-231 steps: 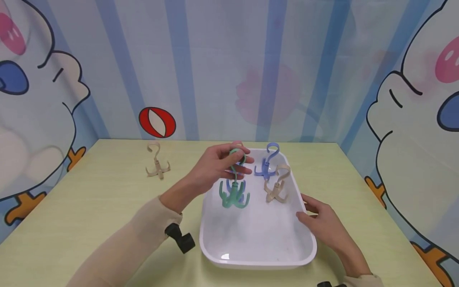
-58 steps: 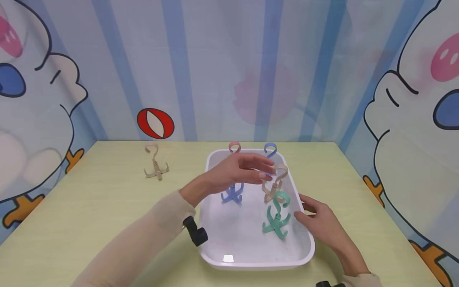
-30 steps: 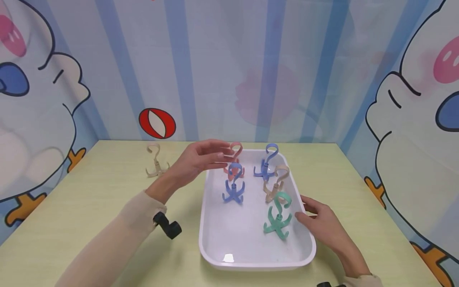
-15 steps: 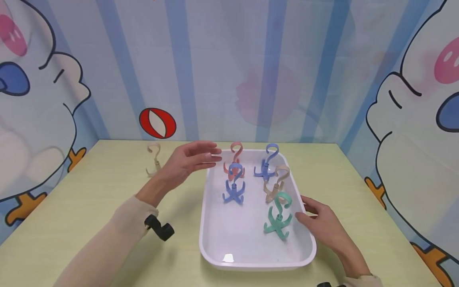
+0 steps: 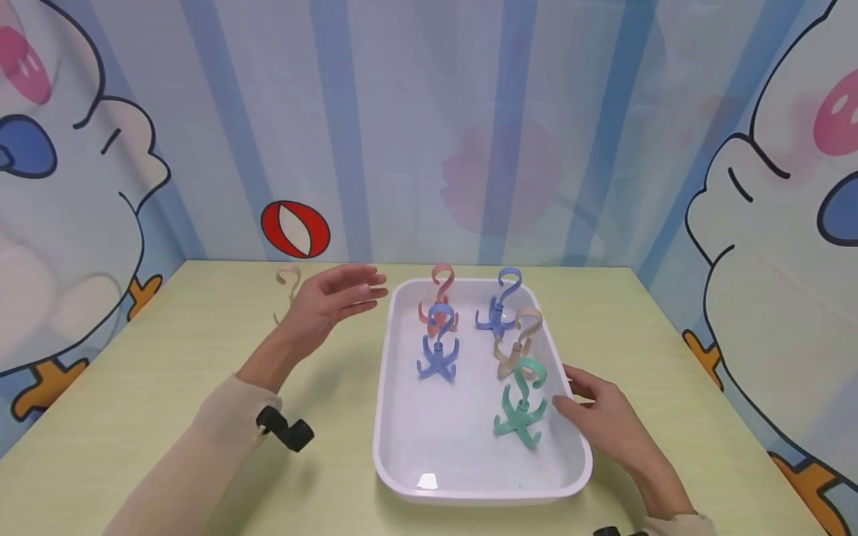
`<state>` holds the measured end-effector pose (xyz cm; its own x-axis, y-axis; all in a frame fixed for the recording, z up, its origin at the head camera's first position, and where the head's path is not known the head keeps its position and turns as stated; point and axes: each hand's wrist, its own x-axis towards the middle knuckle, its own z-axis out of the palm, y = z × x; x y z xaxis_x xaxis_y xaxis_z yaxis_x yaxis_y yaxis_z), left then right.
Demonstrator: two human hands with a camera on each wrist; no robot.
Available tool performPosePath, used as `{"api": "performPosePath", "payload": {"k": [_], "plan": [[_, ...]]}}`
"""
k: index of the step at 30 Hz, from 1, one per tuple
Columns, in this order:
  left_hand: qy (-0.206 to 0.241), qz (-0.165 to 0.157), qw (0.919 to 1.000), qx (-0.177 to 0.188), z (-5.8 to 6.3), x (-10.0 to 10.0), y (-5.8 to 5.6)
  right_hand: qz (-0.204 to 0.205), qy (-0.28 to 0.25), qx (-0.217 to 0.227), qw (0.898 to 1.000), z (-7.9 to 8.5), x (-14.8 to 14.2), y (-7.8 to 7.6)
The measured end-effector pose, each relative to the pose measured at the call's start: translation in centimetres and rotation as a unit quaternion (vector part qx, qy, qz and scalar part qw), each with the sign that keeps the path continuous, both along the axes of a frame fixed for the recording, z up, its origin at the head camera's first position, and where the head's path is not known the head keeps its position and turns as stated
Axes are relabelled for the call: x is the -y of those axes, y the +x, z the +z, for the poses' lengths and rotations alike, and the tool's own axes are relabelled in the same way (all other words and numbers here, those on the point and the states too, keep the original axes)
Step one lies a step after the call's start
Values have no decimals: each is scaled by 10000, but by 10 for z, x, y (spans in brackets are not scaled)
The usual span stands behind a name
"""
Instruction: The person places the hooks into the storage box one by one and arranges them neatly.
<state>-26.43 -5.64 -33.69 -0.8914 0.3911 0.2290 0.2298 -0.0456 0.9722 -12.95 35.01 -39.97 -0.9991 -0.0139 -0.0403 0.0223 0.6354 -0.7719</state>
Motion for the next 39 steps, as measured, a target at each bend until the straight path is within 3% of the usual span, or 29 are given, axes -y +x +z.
{"api": "performPosePath", "payload": {"k": [12, 24, 39], "plan": [[189, 376, 9989, 202, -4, 13, -2, 12, -14, -20, 10000, 1, 1, 0], [328, 854, 9956, 185, 2, 32, -4, 19, -9, -44, 10000, 0, 0, 1], [279, 1740, 9834, 444, -4, 45, -6, -7, 5, 3, 10000, 0, 0, -1]]}}
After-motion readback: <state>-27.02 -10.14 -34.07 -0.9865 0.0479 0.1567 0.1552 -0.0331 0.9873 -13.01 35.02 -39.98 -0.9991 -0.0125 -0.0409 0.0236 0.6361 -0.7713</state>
